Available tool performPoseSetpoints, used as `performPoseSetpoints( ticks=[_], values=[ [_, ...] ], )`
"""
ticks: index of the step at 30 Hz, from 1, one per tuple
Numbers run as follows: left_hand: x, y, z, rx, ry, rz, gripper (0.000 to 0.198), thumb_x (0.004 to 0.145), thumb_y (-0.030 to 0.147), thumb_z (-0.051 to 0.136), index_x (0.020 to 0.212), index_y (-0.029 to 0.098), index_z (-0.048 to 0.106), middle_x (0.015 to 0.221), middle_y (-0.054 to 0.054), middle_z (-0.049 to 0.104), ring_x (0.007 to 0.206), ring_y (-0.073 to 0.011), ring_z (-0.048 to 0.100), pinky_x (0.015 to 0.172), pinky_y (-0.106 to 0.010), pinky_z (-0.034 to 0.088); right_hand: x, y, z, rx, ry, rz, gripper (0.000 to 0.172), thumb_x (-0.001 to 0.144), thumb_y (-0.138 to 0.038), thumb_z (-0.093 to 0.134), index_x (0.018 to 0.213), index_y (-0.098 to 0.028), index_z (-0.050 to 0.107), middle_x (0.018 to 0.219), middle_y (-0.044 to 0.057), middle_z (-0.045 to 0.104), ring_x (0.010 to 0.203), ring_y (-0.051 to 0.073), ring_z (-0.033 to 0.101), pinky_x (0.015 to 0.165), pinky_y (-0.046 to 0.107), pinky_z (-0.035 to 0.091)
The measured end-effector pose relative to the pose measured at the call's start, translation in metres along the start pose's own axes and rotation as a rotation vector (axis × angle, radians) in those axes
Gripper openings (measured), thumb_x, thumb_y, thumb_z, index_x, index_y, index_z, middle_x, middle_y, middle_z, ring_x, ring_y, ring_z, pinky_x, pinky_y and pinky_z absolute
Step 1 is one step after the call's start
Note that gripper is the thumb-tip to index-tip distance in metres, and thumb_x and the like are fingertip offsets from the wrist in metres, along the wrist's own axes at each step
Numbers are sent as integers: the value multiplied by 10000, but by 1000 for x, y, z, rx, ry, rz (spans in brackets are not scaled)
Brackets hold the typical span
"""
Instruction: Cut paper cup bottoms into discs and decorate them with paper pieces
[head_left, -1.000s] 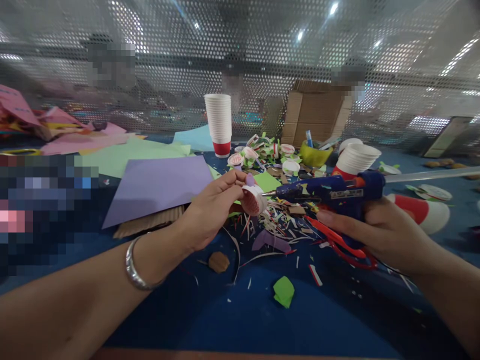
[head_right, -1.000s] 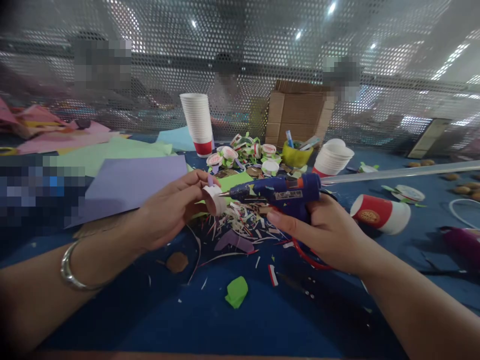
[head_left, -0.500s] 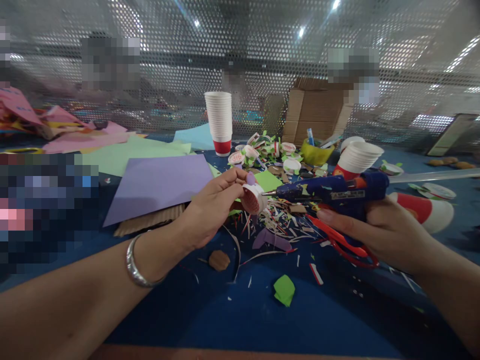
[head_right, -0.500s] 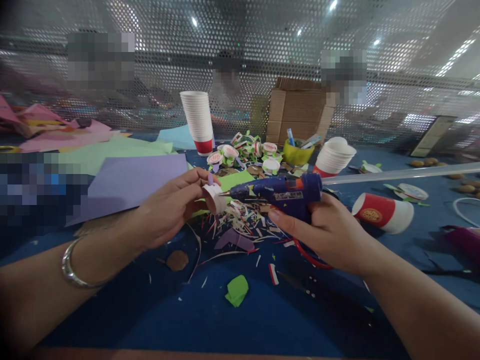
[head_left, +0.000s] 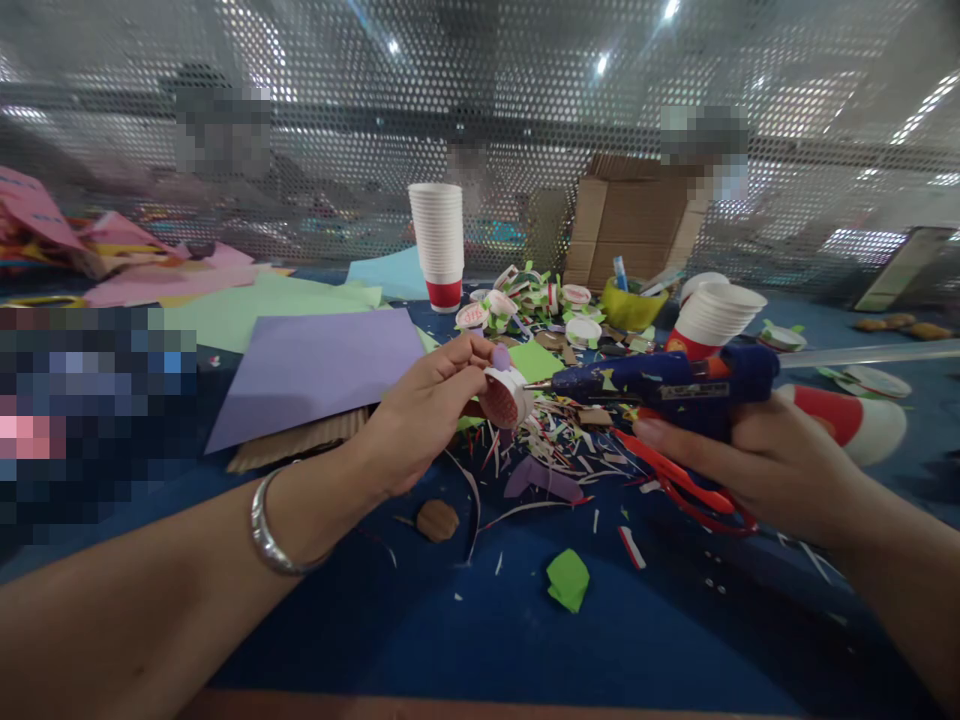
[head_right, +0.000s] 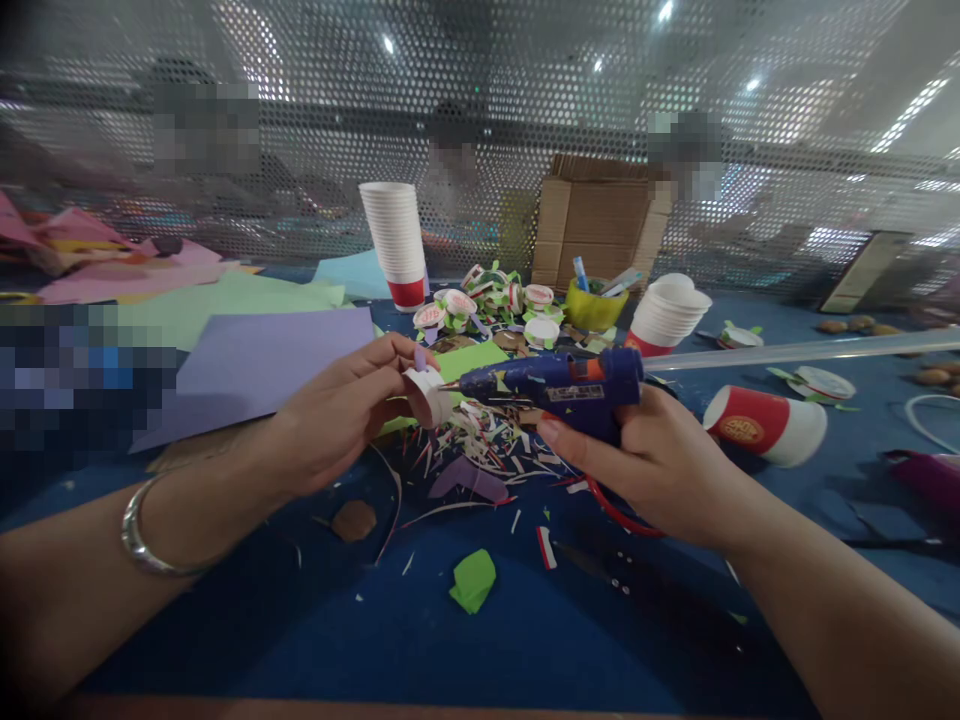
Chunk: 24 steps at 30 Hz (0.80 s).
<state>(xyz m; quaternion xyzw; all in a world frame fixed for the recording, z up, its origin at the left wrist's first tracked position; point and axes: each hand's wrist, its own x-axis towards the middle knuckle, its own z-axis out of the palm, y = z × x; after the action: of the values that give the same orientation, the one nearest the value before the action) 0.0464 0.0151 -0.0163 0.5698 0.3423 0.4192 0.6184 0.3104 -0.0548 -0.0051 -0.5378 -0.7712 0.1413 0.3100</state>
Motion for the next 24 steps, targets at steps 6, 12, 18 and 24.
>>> performPoseSetpoints(
  ticks=[6, 12, 18, 24],
  values=[
    [1, 0, 0, 12, 3, 6, 140, 845, 102, 511, 908, 201, 588, 718, 38, 642, 640, -104, 611, 663, -246, 519, -1, 3, -1, -8, 17, 6, 321, 908, -557, 632, 872, -278, 786, 844, 24, 785, 790, 275, 708, 977, 480, 560],
    [0, 0, -1, 20, 7, 4, 133, 859, 116, 512, 922, 205, 590, 734, 35, 642, 648, -106, 613, 676, -256, 520, -2, 7, 1, -4, -13, 4, 315, 922, -526, 630, 1014, -274, 795, 991, 18, 807, 892, 275, 724, 940, 446, 572],
    [0, 0, 0, 14, 24, 5, 131, 836, 109, 525, 900, 204, 589, 722, 31, 638, 642, -115, 608, 666, -268, 511, -3, 4, -1, -33, -2, 11, 342, 916, -549, 619, 988, -268, 800, 919, 11, 809, 799, 258, 722, 819, 422, 597],
    [1, 1, 1, 11, 28, -18, 150, 830, 99, 512, 909, 208, 577, 698, 30, 661, 639, -120, 626, 666, -268, 512, 1, 1, 0, -32, 3, -5, 342, 916, -522, 618, 888, -239, 807, 812, 22, 799, 726, 245, 709, 744, 390, 595]
  ],
)
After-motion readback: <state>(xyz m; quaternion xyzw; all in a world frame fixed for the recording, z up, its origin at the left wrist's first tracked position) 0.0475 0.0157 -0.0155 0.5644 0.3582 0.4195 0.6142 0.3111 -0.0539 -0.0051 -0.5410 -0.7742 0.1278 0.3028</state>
